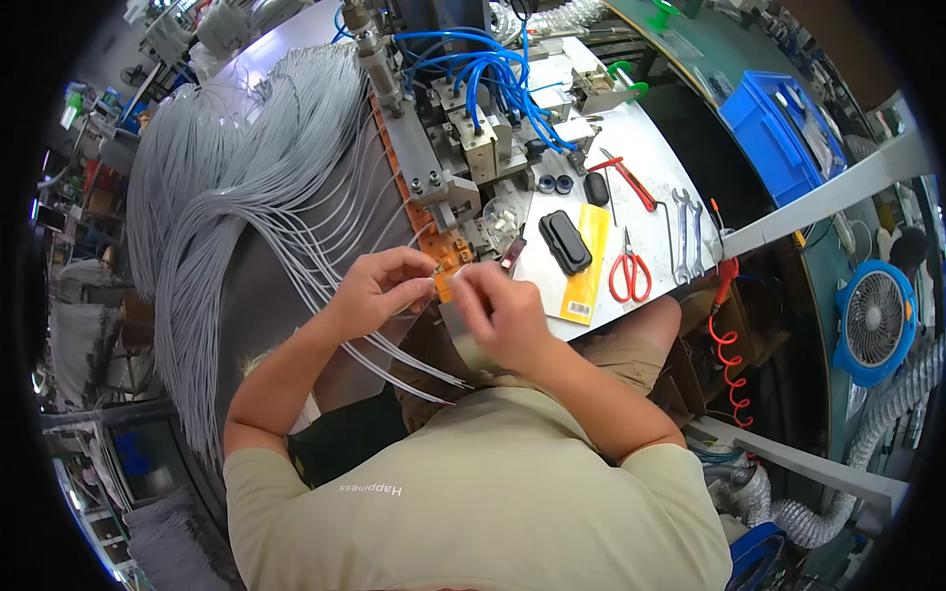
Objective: The person inserts individual wire ends into a machine fixture by hand, lifts and repositions the wire bundle on the table, and inserts more wire ends into the fixture.
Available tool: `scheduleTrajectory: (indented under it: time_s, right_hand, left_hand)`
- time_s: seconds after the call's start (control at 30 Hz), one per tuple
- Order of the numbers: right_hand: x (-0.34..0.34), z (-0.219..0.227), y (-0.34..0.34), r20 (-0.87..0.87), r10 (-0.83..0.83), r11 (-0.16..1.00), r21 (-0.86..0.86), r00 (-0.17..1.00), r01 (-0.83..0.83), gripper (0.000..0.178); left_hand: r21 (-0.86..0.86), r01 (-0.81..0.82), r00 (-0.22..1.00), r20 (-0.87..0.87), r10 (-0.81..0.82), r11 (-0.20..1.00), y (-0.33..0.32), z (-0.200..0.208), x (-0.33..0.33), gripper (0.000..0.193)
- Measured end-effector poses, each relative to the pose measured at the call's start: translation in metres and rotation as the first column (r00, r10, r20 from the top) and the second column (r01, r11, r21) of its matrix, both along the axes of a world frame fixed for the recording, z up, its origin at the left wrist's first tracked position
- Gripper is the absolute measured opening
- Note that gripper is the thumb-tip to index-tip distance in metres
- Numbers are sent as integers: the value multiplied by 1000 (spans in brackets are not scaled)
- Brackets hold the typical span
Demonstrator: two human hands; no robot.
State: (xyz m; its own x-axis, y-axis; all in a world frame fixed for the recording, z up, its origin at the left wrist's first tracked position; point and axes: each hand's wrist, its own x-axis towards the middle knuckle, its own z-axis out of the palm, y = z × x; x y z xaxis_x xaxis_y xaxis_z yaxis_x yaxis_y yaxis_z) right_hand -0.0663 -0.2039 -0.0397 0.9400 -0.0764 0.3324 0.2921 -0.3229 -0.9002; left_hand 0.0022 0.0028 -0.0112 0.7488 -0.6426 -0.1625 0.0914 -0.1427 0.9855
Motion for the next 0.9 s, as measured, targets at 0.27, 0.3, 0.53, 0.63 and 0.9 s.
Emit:
scheduleTrajectory:
  time_s: [0.27,0.3,0.53,0.63,0.9]
  right_hand:
    - [6,-1,5,188,55,975,-224,981,-11,10]
    - [6,-1,6,136,63,981,-188,989,-37,10]
    - [9,4,10,178,72,969,-247,981,-26,6]
    - [11,2,9,155,76,967,-254,985,-35,6]
    - [7,6,9,-125,144,985,-72,982,-154,12]
  left_hand:
    - [126,-52,964,264,17,991,-4,3,-4,18]
    - [158,-73,940,341,15,985,-4,3,-5,18]
    - [167,-177,933,343,111,970,-3,5,-7,16]
    - [179,-178,930,352,106,968,-5,4,-6,15]
    - [158,-35,902,431,-37,987,2,1,-2,11]
